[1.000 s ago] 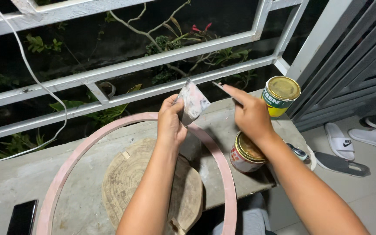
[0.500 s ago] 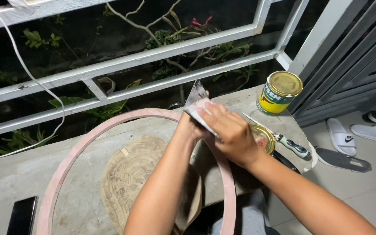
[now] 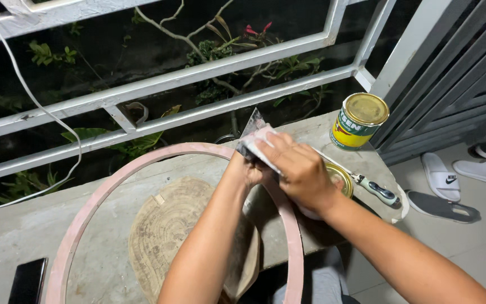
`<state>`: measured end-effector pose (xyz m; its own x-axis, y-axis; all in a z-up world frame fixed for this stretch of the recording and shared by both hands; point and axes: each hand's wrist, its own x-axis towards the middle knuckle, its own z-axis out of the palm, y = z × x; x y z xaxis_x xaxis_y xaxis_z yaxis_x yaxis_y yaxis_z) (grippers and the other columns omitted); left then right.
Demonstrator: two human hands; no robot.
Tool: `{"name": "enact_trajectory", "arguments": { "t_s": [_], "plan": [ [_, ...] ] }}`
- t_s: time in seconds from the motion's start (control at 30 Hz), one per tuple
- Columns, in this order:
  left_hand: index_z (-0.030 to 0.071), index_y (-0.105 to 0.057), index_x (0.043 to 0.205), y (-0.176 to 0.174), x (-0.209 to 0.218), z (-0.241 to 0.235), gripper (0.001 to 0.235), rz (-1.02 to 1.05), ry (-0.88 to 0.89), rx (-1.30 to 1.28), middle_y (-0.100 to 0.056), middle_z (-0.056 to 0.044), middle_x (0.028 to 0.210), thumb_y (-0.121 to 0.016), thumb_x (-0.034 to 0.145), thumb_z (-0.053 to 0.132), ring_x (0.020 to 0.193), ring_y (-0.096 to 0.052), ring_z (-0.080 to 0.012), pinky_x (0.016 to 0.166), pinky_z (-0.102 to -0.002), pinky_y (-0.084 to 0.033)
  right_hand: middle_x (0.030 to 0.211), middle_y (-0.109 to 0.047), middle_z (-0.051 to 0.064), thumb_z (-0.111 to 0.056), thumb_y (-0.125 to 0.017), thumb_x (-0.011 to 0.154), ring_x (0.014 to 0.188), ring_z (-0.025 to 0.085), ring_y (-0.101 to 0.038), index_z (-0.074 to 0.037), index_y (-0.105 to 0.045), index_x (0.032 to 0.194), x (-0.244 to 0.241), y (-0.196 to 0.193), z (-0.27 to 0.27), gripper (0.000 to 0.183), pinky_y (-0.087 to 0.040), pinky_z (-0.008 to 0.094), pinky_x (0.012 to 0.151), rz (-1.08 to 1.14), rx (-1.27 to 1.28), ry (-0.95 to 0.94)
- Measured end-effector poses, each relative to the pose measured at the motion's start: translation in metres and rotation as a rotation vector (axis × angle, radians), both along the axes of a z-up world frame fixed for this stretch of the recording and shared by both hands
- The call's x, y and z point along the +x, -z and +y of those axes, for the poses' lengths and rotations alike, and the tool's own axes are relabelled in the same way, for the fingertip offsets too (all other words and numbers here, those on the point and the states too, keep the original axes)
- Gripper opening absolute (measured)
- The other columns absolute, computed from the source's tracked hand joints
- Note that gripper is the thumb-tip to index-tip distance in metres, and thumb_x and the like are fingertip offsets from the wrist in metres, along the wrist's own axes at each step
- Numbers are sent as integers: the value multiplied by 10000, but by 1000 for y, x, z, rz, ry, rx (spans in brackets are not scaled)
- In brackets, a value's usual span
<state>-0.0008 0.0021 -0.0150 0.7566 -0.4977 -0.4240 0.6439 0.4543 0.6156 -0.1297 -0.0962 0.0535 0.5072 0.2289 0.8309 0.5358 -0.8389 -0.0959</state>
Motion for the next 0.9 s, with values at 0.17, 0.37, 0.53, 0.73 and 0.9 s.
{"name": "enact_trajectory", "arguments": {
  "t_s": [0.17, 0.37, 0.53, 0.73, 0.9],
  "plan": [
    [82, -631, 941, -1, -5, 5, 225, -21, 42, 9, -408, 30, 694, -554, 984, 289, 474, -413, -56, 345, -145, -314, 1191, -752, 124, -55, -650, 820, 1057, 343, -734, -187, -717, 1318, 14, 5, -9, 520, -574, 424, 759, 0, 13, 3],
    [69, -640, 969, 8, -13, 12, 265, -16, 122, 37, -394, 31, 699, -541, 1002, 313, 463, -396, -34, 322, -117, -298, 1199, -758, 121, -173, -613, 914, 1075, 333, -722, -176, -719, 1324, 40, 9, -42, 424, -570, 445, 826, 86, 78, 50],
    [100, -607, 997, -24, -17, 25, 366, -84, 14, 221, -434, 6, 711, -453, 1076, 422, 498, -454, -79, 382, -123, -293, 1133, -720, 198, 95, -596, 930, 685, 217, -672, -153, -606, 1455, 27, -30, -68, 581, -553, 320, 623, 320, 685, 104],
    [14, -580, 1087, 18, -8, 2, 313, 141, 158, -90, -393, -6, 716, -508, 1030, 313, 475, -393, -45, 323, -111, -331, 1127, -668, 76, -98, -696, 941, 704, 194, -723, -170, -484, 1345, 48, -11, -78, 462, -602, 291, 376, 586, 1483, -435],
    [-30, -551, 1024, 6, -34, -31, 258, 193, 326, -186, -391, -26, 676, -506, 1004, 223, 458, -391, -36, 290, -106, -331, 810, -682, 67, -273, -703, 1026, 608, 142, -683, -166, -617, 1188, 94, 29, -74, 212, -596, 285, 448, 530, 1371, -165]
  ]
}}
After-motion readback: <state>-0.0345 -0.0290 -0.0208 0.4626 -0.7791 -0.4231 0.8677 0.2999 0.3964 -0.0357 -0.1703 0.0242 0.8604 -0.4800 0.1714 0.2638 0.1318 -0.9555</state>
